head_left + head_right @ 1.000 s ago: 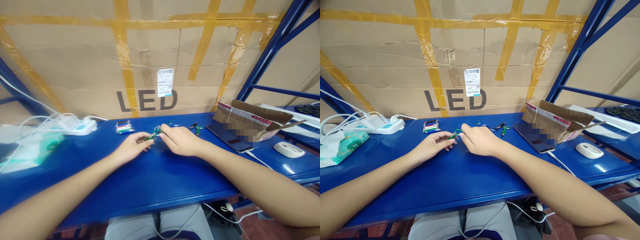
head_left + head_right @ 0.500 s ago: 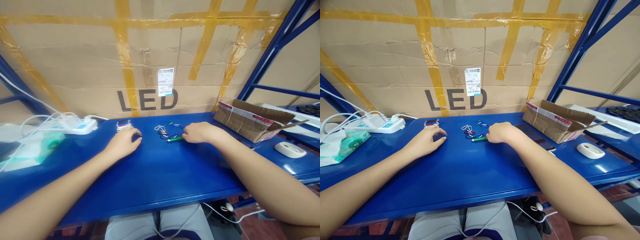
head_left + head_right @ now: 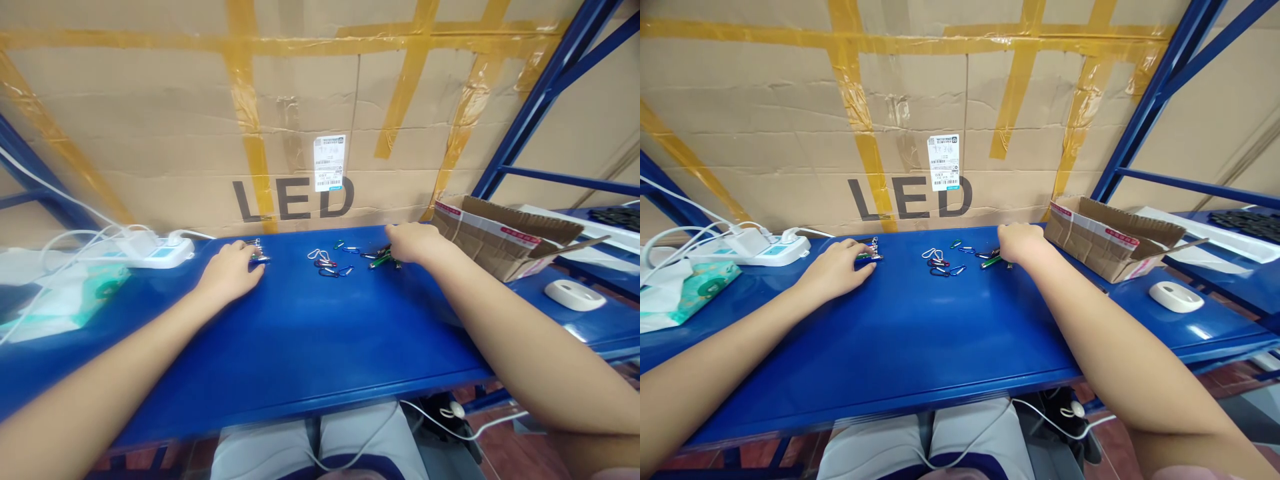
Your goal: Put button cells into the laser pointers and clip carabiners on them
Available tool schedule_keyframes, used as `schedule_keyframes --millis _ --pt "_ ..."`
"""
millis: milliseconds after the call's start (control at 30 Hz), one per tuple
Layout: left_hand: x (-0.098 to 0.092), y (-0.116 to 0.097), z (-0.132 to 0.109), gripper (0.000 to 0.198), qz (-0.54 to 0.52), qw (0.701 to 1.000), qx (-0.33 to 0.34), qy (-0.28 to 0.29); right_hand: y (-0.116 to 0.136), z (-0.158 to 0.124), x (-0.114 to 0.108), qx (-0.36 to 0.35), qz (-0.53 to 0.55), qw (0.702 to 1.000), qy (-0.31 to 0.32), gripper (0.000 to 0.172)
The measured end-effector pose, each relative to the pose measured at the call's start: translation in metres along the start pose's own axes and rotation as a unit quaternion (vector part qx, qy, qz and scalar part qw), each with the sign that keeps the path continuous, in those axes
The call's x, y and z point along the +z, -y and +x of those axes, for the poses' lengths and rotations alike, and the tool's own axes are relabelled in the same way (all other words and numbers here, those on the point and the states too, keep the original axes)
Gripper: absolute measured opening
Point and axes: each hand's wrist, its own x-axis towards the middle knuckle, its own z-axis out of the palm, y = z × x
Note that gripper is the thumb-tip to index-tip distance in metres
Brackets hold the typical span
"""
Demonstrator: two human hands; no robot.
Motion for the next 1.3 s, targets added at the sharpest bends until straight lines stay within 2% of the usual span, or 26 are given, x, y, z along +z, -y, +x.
schedule_keyframes --millis 100,200,267,400,567,733,867,1067,1200,1233,1300 --pt "0.001 0.002 0.001 0.046 0.014 1.0 -0.003 0.004 0.01 0.001 0.009 -0.064 0.011 0.995 -0.069 0.042" --pt "0.002 0.004 0.002 0.045 0.027 1.0 -0.009 0.014 0.024 0.006 0.024 -0.195 0.049 0.97 -0.138 0.038" --pt "0.002 0.006 0.003 0.044 0.031 0.999 -0.013 0.019 0.033 0.011 0.035 -0.238 0.066 0.958 -0.146 0.036" --pt "0.003 0.008 0.004 0.038 0.032 0.999 -0.009 0.022 0.041 0.021 0.05 -0.244 0.105 0.954 -0.138 0.035" --pt "0.005 0.009 0.004 0.03 0.016 1.0 0.002 0.012 0.044 0.028 0.056 -0.216 0.168 0.947 -0.17 0.043" --pt "0.006 0.006 0.003 0.025 -0.035 0.999 0.007 0.014 0.044 0.034 0.06 -0.203 0.194 0.948 -0.148 0.026" --pt "0.005 -0.01 -0.003 0.023 -0.143 0.989 0.038 0.016 0.042 0.036 0.058 -0.206 0.211 0.945 -0.14 0.011" --pt "0.002 -0.046 -0.022 0.024 -0.332 0.941 0.058 0.039 0.046 0.031 0.053 -0.202 0.253 0.936 -0.14 0.008" --pt "0.002 -0.057 -0.026 0.025 -0.504 0.861 0.022 0.07 0.049 0.017 0.042 -0.219 0.298 0.916 -0.153 0.01" --pt "0.002 -0.058 -0.026 0.023 -0.539 0.838 0.005 0.082 0.05 0.012 0.038 -0.233 0.317 0.907 -0.151 0.009" --pt "0.002 -0.06 -0.025 0.018 -0.585 0.804 -0.025 0.106 0.054 -0.001 0.03 -0.271 0.419 0.857 -0.129 0.008"
